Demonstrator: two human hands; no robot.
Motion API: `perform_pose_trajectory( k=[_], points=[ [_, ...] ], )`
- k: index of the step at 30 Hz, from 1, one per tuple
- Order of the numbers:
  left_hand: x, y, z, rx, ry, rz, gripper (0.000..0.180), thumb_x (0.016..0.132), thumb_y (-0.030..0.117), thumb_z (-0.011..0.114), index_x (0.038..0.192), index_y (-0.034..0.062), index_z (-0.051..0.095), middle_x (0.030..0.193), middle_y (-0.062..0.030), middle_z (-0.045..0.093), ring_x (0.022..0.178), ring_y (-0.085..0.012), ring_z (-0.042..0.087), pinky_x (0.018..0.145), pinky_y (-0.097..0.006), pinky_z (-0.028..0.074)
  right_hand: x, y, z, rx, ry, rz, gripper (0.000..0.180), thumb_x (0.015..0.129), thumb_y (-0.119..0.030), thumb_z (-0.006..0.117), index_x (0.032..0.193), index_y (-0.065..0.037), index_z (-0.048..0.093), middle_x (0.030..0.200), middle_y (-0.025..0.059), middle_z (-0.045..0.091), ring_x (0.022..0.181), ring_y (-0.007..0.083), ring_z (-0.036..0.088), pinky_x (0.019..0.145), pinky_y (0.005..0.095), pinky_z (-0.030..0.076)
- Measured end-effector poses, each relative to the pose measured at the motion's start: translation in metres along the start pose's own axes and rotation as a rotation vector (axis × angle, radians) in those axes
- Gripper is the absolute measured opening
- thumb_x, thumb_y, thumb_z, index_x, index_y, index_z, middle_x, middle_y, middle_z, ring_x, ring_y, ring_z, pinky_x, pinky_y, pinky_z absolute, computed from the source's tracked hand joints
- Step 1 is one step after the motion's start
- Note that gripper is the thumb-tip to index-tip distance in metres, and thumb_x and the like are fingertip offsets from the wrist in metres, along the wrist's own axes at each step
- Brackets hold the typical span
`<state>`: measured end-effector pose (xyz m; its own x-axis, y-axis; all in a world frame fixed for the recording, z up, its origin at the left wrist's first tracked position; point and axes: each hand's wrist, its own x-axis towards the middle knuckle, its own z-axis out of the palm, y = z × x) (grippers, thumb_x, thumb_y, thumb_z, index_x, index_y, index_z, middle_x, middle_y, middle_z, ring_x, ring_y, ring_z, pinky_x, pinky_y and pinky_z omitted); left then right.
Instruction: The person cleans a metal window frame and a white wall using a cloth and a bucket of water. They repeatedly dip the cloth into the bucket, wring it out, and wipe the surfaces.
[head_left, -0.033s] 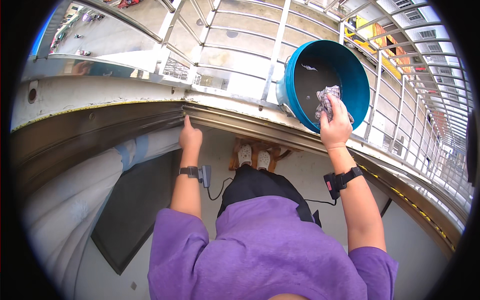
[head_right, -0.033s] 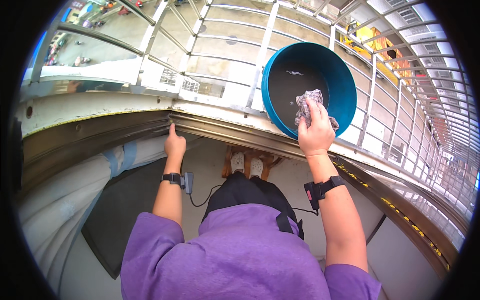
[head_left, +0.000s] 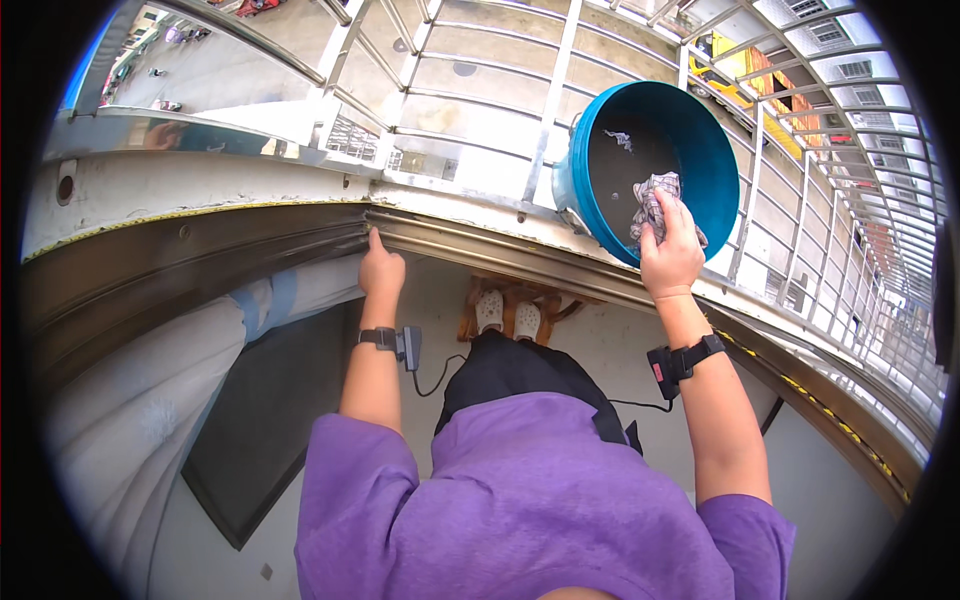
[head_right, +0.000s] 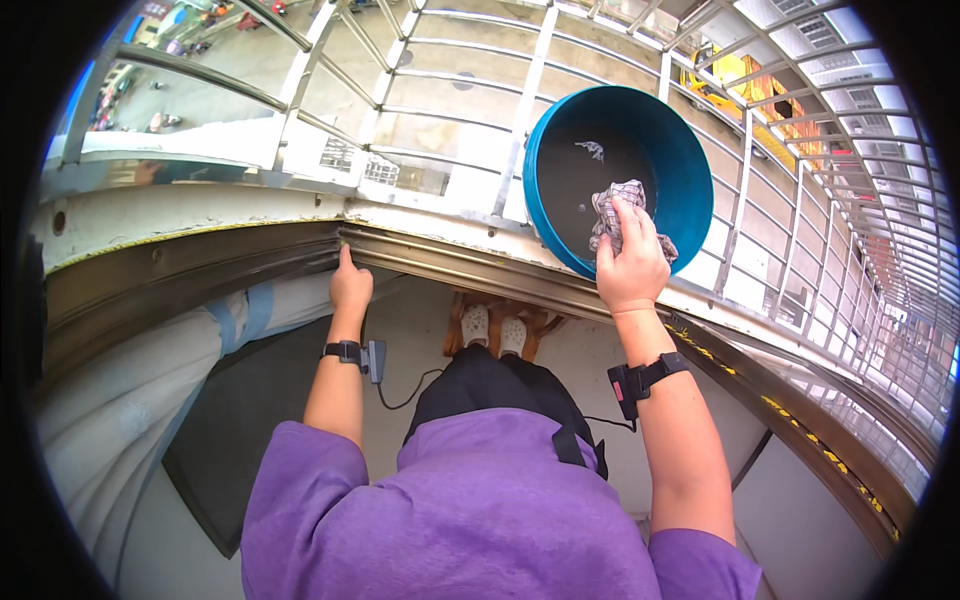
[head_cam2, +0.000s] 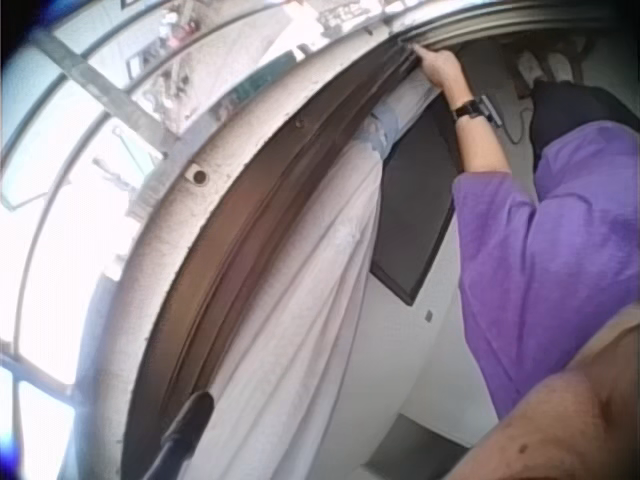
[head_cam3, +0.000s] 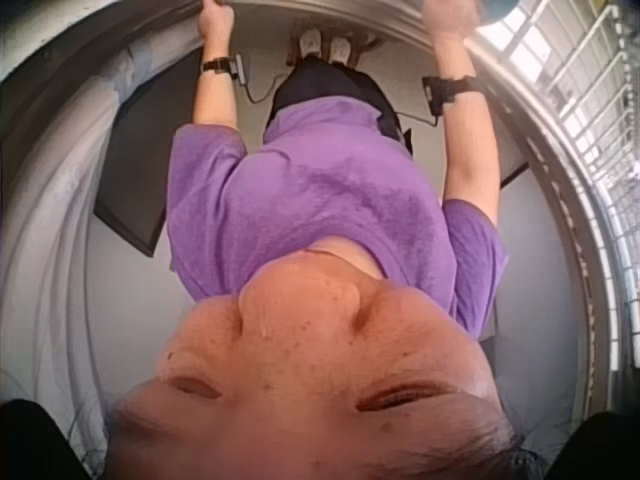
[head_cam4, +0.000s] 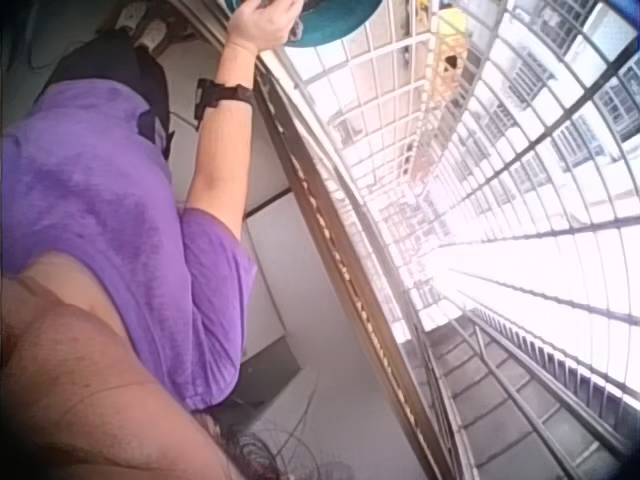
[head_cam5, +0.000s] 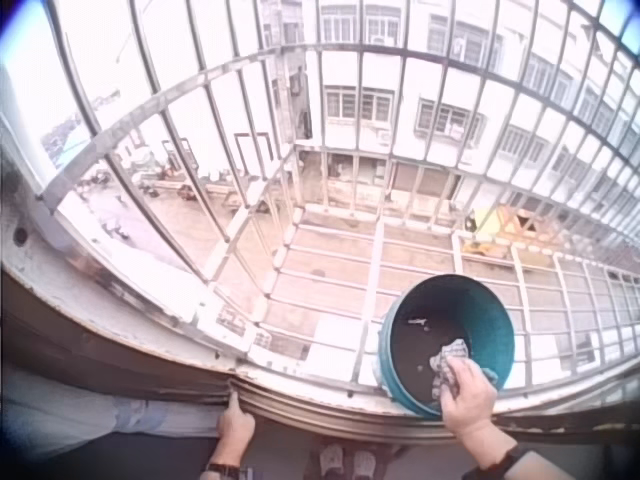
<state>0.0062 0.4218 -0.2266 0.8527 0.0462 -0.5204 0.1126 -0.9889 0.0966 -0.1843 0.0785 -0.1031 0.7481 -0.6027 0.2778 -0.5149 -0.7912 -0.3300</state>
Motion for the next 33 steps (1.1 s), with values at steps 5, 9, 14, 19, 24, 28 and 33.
perform_pose_trajectory(
  k=[5, 9, 14, 19, 24, 28, 33],
  points=[
    [0.02, 0.009, 0.004, 0.096, -0.087, -0.049, 0.075, 0.08, 0.015, 0.05, 0.146, 0.0097, 0.015, 0.098, -0.0211, 0.065, 0.09, -0.0355, 0.064, 0.077, -0.045, 0.05, 0.001, -0.003, -0.003, 0.03, -0.012, 0.009, 0.047, 0.071, -0.013, 0.064, 0.117, -0.022, 0.058, 0.113, 0.0094, 0.06, 0.096, 0.0293, 0.062, 0.077, 0.0365, 0.052],
    [0.019, 0.011, 0.012, 0.054, -0.068, -0.039, 0.077, 0.077, 0.013, 0.051, 0.145, 0.0095, 0.016, 0.098, -0.0233, 0.065, 0.09, -0.039, 0.063, 0.077, -0.046, 0.049, 0.0, -0.003, -0.002, 0.011, -0.006, 0.011, 0.047, 0.071, -0.013, 0.064, 0.117, -0.023, 0.058, 0.113, 0.0086, 0.06, 0.096, 0.0291, 0.062, 0.077, 0.0362, 0.052],
    [0.018, 0.001, 0.023, -0.036, 0.007, 0.042, 0.064, 0.078, 0.017, 0.052, 0.139, 0.0115, 0.034, 0.099, -0.0233, 0.064, 0.093, -0.0393, 0.062, 0.08, -0.046, 0.048, 0.0, -0.001, -0.002, 0.025, -0.004, 0.005, 0.047, 0.071, -0.014, 0.064, 0.117, -0.023, 0.058, 0.113, 0.0082, 0.06, 0.096, 0.0287, 0.062, 0.076, 0.0362, 0.052],
    [0.023, 0.007, 0.018, -0.125, 0.148, 0.051, 0.045, 0.081, 0.026, 0.053, 0.123, 0.0074, 0.054, 0.102, -0.0239, 0.063, 0.094, -0.0395, 0.061, 0.082, -0.046, 0.048, 0.001, -0.002, -0.002, 0.026, -0.001, 0.004, 0.047, 0.071, -0.013, 0.064, 0.117, -0.023, 0.058, 0.113, 0.0079, 0.06, 0.095, 0.0284, 0.062, 0.076, 0.036, 0.052],
    [0.032, 0.015, 0.023, -0.075, 0.189, 0.097, 0.03, 0.083, 0.027, 0.054, 0.1, 0.0035, 0.061, 0.091, -0.0227, 0.065, 0.087, -0.0397, 0.063, 0.076, -0.047, 0.049, 0.0, -0.001, -0.002, -0.001, -0.002, 0.008, 0.047, 0.071, -0.013, 0.064, 0.117, -0.024, 0.058, 0.113, 0.0077, 0.06, 0.095, 0.0283, 0.062, 0.076, 0.0359, 0.052],
    [0.046, 0.012, 0.041, -0.002, 0.239, 0.134, 0.022, 0.084, 0.024, 0.054, 0.084, 0.003, 0.06, 0.081, -0.0214, 0.065, 0.079, -0.0389, 0.064, 0.069, -0.047, 0.051, 0.001, -0.003, -0.003, 0.015, -0.005, 0.012, 0.047, 0.071, -0.014, 0.064, 0.116, -0.023, 0.058, 0.113, 0.0075, 0.06, 0.095, 0.0284, 0.062, 0.076, 0.0359, 0.052],
    [0.037, -0.002, 0.046, -0.067, 0.436, 0.336, 0.016, 0.085, 0.021, 0.054, 0.081, 0.0056, 0.057, 0.07, -0.018, 0.063, 0.066, -0.0368, 0.062, 0.06, -0.047, 0.049, 0.002, -0.002, -0.001, 0.02, 0.003, -0.004, 0.047, 0.071, -0.013, 0.064, 0.116, -0.023, 0.059, 0.113, 0.0077, 0.06, 0.095, 0.0284, 0.062, 0.076, 0.0361, 0.052]
  ],
)
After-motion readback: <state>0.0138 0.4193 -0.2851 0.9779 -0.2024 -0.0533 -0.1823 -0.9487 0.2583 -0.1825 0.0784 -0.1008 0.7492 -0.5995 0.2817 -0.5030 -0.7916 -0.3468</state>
